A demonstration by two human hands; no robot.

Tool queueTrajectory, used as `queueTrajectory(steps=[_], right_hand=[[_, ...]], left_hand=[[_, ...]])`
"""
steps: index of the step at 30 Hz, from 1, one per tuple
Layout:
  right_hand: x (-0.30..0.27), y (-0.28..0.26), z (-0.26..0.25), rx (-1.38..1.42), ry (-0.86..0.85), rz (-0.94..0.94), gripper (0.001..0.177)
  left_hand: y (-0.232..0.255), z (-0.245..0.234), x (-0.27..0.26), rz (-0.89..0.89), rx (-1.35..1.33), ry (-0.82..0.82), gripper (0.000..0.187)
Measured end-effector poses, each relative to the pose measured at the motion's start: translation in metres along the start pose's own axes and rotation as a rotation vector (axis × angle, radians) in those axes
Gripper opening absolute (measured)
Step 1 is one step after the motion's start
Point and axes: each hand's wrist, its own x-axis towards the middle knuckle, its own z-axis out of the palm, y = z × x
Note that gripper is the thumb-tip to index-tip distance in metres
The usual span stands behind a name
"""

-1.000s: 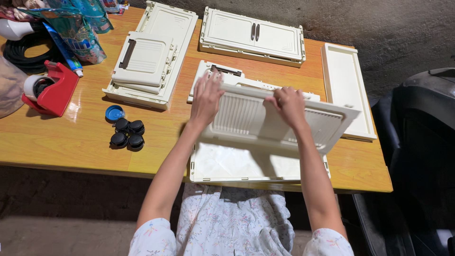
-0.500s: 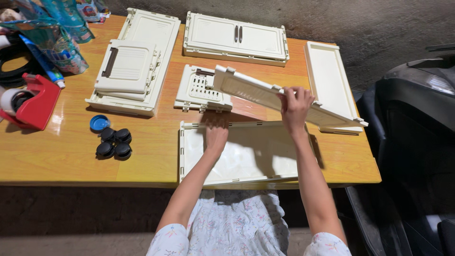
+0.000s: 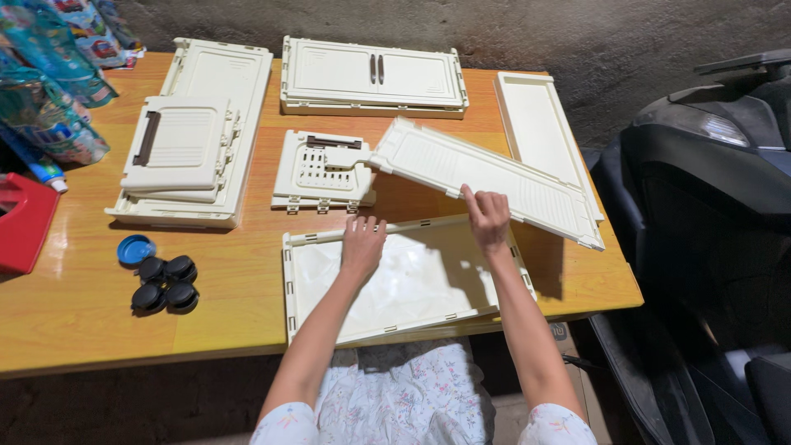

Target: The person assembles a beige plastic storage crate on a wooden table. They unfold the sides, attach the base and lid, and secure the components by hand. The person then disassembles the crate and reassembles it again, repeating the process.

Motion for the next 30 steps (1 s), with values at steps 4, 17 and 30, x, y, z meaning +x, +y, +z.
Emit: queueTrajectory(steps=[4, 17, 30], right_hand=[[-0.021, 0.009, 0.000, 0.010, -0.051, 0.005, 0.034], [-0.028, 0.046, 0.031, -0.110, -0.211, 0.178, 0.036], [0.001, 0.009, 0.028, -0.082, -0.292, 0.283, 0.014]], left_hand=[[0.035, 0.018, 0.021, 0.009, 0.016, 0.023, 0.039], [0.047, 0.069, 0.045, 0.072, -0.027, 0.076, 0.036], [0.026, 0.056, 0.038, 0.078, -0.065, 0.041, 0.036]])
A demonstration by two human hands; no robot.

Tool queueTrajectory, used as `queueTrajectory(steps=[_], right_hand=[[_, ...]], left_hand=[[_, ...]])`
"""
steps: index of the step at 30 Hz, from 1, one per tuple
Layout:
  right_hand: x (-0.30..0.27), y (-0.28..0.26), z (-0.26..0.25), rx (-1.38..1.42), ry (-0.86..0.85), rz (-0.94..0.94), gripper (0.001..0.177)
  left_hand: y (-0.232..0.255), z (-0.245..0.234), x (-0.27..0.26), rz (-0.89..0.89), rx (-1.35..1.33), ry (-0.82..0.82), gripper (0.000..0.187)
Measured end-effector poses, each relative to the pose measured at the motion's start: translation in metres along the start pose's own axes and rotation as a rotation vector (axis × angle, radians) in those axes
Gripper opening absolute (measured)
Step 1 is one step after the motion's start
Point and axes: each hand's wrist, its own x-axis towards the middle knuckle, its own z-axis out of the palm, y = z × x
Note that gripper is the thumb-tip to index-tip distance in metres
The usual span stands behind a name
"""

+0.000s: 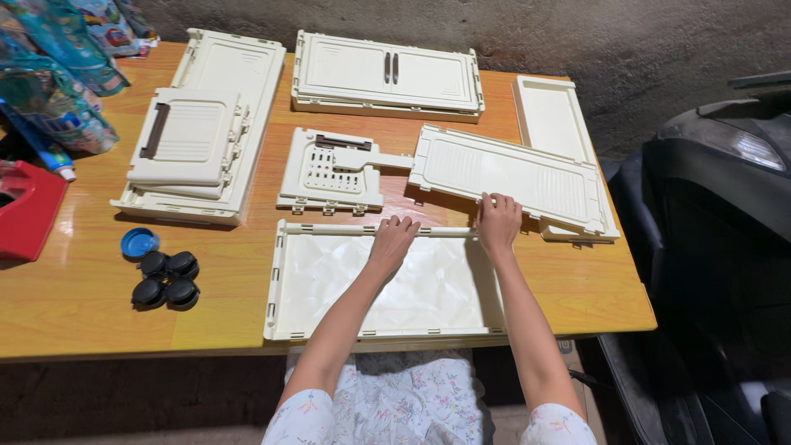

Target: The person assembles a beige plastic storage crate on a wooden table. They unfold the sides, attach the base and lid, and secure the components by hand. The person then disassembles the crate and reassembles it again, repeating the process.

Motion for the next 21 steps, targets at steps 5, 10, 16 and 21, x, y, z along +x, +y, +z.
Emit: queueTrajectory(steps=[5, 10, 16, 21], right_hand=[[0.010, -0.060, 0.009, 0.118, 0.011, -0.074, 0.021], [0.014, -0.121, 0.029, 0.253, 0.015, -0.123, 0.017], [0.011, -0.167, 0.071, 0.422, -0.173, -0.058, 0.017], [0.013, -0.182, 0.101, 0.507, -0.426, 0.052, 0.060]], left_hand=[[-0.018, -0.011, 0.000, -0.092, -0.047, 0.065, 0.024], [-0.064, -0.032, -0.011, -0.283, -0.033, 0.066, 0.021], [-0.120, -0.065, -0.028, -0.521, 0.049, 0.086, 0.024], [-0.168, -0.074, -0.026, -0.772, 0.062, 0.154, 0.059]])
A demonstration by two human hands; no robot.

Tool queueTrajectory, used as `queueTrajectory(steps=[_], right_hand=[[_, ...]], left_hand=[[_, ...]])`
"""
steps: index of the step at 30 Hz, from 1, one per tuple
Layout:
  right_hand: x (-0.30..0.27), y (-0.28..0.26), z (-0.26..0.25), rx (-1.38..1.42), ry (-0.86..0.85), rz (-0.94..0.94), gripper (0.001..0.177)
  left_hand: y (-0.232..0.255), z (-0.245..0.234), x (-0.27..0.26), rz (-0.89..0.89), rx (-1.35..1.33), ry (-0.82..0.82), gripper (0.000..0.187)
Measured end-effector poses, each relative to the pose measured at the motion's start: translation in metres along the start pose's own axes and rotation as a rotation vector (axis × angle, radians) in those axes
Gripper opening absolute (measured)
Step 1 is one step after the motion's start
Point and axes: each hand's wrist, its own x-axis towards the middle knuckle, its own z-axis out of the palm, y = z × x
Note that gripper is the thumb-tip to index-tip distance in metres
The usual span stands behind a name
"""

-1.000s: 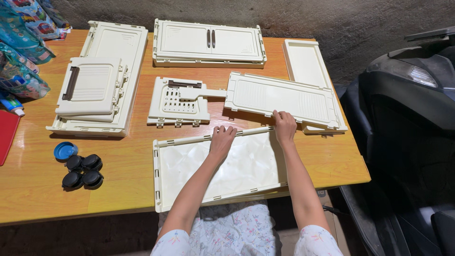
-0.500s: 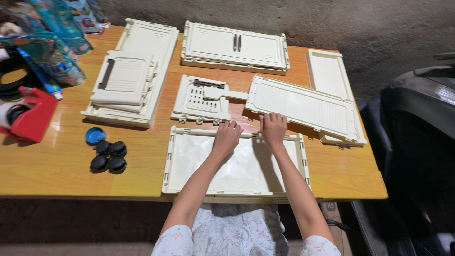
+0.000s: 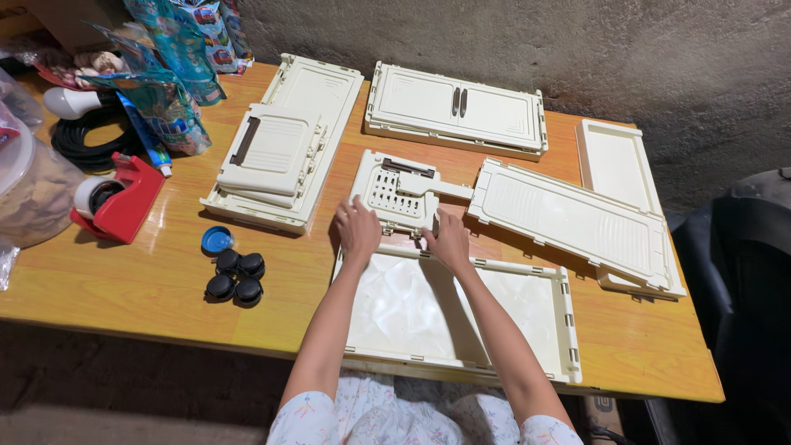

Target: The person assembles a beige plastic storage crate on a wooden table. They unfold the sides, attach the base and lid, and secure the components by hand. The person then disassembles the crate and reassembles it again, repeating the process.

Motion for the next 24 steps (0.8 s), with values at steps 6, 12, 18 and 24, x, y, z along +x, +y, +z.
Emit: queueTrajectory(steps=[6, 12, 18, 24], right_hand=[[0.007, -0.003, 0.007, 0.192, -0.114, 0.112, 0.087], [0.012, -0.016, -0.011, 0.608, -0.161, 0.371, 0.048], [0.018, -0.014, -0.020, 0.852, -0.168, 0.465, 0.044], [0.024, -0.037, -0.028, 1.154, -0.288, 0.560, 0.040]], left_hand=[[-0.022, 0.031, 0.040, -0.371, -0.162, -0.340, 0.071], [-0.025, 0.027, 0.057, -0.566, -0.229, -0.367, 0.059], [0.000, -0.023, 0.073, -0.581, -0.344, -0.313, 0.060], [0.034, -0.073, 0.084, -0.503, -0.618, -0.431, 0.060]])
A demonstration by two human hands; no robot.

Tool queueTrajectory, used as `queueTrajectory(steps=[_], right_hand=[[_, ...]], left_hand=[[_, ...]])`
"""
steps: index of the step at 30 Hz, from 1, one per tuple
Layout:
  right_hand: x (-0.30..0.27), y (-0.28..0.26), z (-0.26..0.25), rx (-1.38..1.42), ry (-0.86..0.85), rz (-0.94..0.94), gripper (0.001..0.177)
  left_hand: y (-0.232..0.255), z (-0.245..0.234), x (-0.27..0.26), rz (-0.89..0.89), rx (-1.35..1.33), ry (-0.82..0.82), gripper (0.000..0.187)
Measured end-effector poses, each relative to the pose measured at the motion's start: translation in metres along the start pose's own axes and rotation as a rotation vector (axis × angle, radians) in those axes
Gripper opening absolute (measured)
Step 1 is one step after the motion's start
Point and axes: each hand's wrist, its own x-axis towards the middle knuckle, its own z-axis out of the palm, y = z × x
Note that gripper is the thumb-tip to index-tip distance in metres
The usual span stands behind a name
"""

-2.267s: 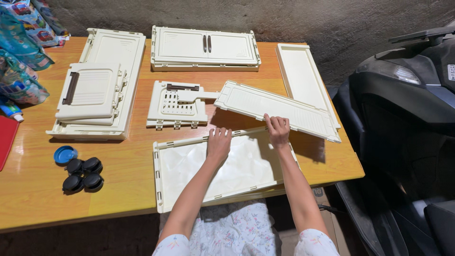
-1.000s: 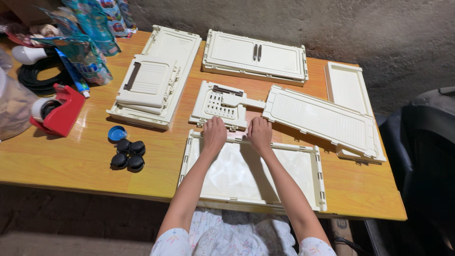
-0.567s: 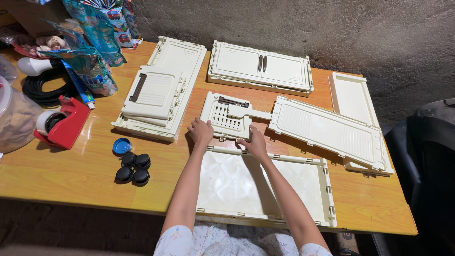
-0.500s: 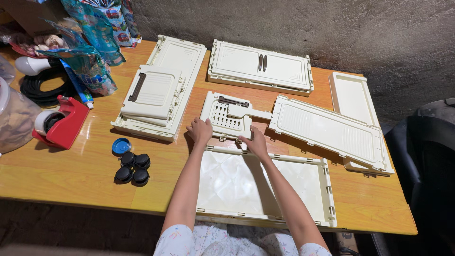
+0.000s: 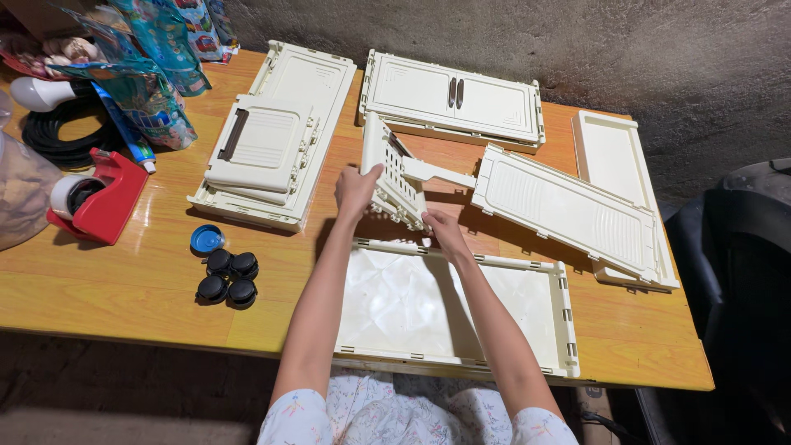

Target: The person assembles a beige plastic storage crate on a wooden table. They unfold the sides, attach the base and lid, and secure the components by hand. The person then disassembles the crate and reassembles it again, repeating the process.

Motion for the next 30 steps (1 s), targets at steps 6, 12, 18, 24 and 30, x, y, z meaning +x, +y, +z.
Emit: queueTrajectory(steps=[6, 12, 18, 24, 30], right_hand=[[-0.013, -0.015, 0.011, -0.013, -0.036, 0.022, 0.040], [-0.028, -0.021, -0.005, -0.137, 0.006, -0.006, 0.038], [-0.052, -0.028, -0.043, -0.124, 0.162, -0.142, 0.046], [-0.099, -0.033, -0.106, -0.010, 0.317, -0.018, 0.060], [-0.143, 0.019, -0.119, -0.062, 0.340, -0.084, 0.064]], left_hand=[[0.019, -0.003, -0.029, 0.126, 0.148, 0.227, 0.064], [0.037, -0.014, -0.060, 0.154, 0.189, 0.231, 0.052], [0.028, -0.005, -0.085, 0.346, -0.099, 0.084, 0.048], [-0.021, 0.043, -0.108, 0.293, -0.593, -0.464, 0.041], [-0.076, 0.047, -0.130, 0.195, 0.095, -0.443, 0.057]])
